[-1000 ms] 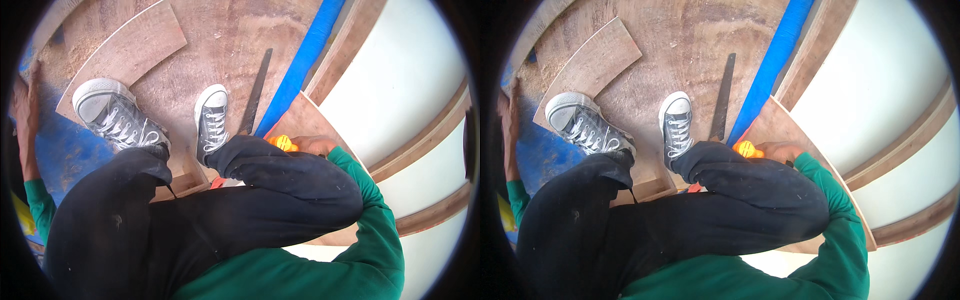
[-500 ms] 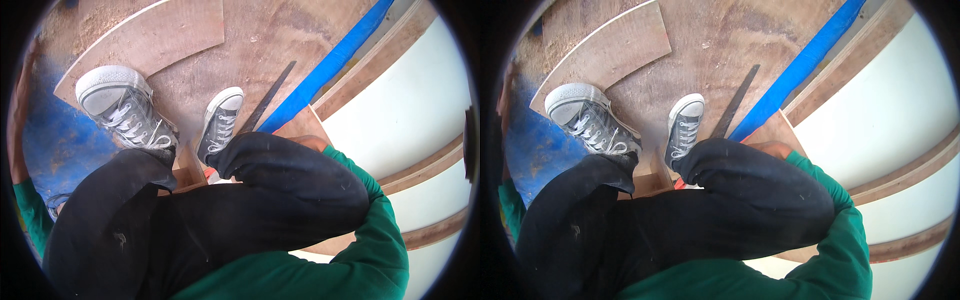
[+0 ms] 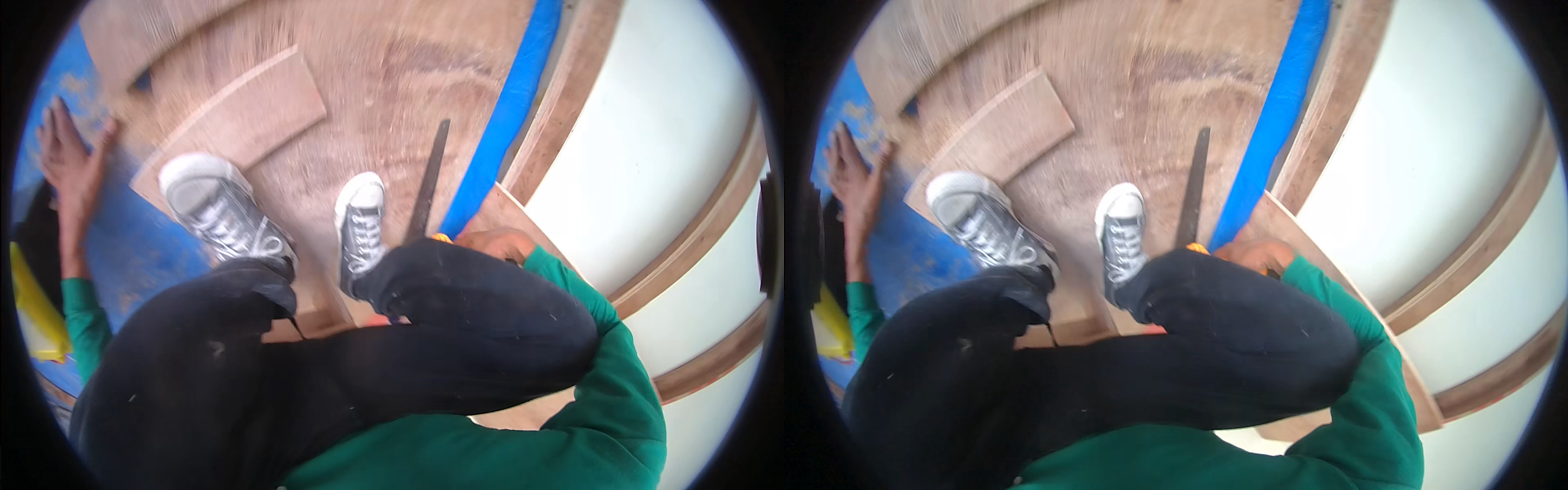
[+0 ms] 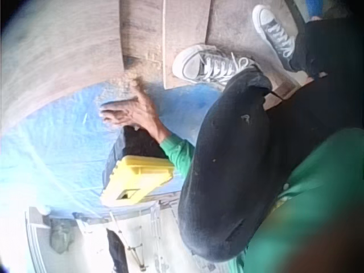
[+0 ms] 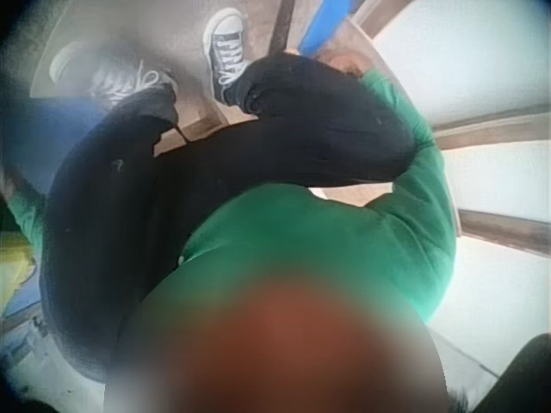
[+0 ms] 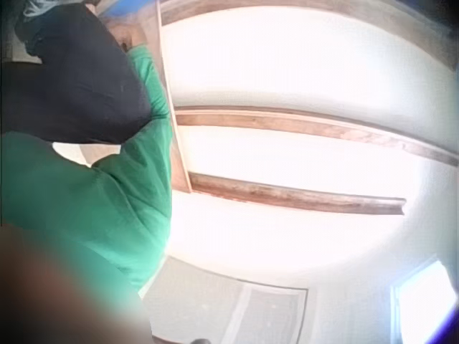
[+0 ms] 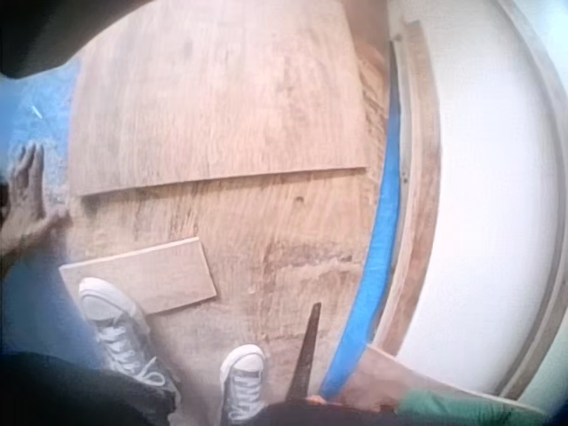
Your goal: The person installs a large curved wooden panel onto a wall using a cordless drill. They position the panel, align it with existing wooden supports, and drive screws into the panel to secure it in place.
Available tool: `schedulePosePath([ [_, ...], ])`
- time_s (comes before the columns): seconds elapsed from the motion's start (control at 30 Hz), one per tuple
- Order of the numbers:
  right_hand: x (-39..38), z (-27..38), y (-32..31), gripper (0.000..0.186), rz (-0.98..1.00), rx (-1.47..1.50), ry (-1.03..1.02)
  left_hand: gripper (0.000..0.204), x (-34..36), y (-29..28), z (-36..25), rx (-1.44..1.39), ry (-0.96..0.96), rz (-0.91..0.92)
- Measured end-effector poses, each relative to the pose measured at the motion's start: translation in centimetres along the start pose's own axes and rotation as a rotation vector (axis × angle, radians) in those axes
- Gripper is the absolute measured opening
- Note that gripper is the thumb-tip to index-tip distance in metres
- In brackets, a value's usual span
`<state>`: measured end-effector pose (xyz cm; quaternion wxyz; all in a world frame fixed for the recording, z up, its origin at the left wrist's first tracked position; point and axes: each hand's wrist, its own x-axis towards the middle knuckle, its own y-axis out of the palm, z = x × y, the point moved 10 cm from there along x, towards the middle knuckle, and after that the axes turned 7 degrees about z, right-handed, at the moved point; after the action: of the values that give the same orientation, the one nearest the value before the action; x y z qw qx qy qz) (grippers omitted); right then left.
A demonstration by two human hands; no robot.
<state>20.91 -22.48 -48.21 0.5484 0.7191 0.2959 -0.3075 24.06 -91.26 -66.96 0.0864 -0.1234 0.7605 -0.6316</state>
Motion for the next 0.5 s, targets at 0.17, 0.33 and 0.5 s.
schedulePosePath([
  [0.17, -4.6, -0.2, -2.8, 0.065, -0.462, -0.214, -0.08, 0.12, 0.9, -0.3, -0.4, -0.029, -0.128, 0.21],
  [0.33, -18.0, -1.9, 0.8, 0.055, -1.057, -0.228, -0.22, 0.13, 2.6, 1.6, -0.6, -0.141, -0.225, 0.382],
  [0.5, -26.6, -2.2, 10.3, 0.036, -1.501, -0.247, -0.288, 0.091, 5.7, -1.4, -4.6, -0.158, -0.309, 0.462],
])
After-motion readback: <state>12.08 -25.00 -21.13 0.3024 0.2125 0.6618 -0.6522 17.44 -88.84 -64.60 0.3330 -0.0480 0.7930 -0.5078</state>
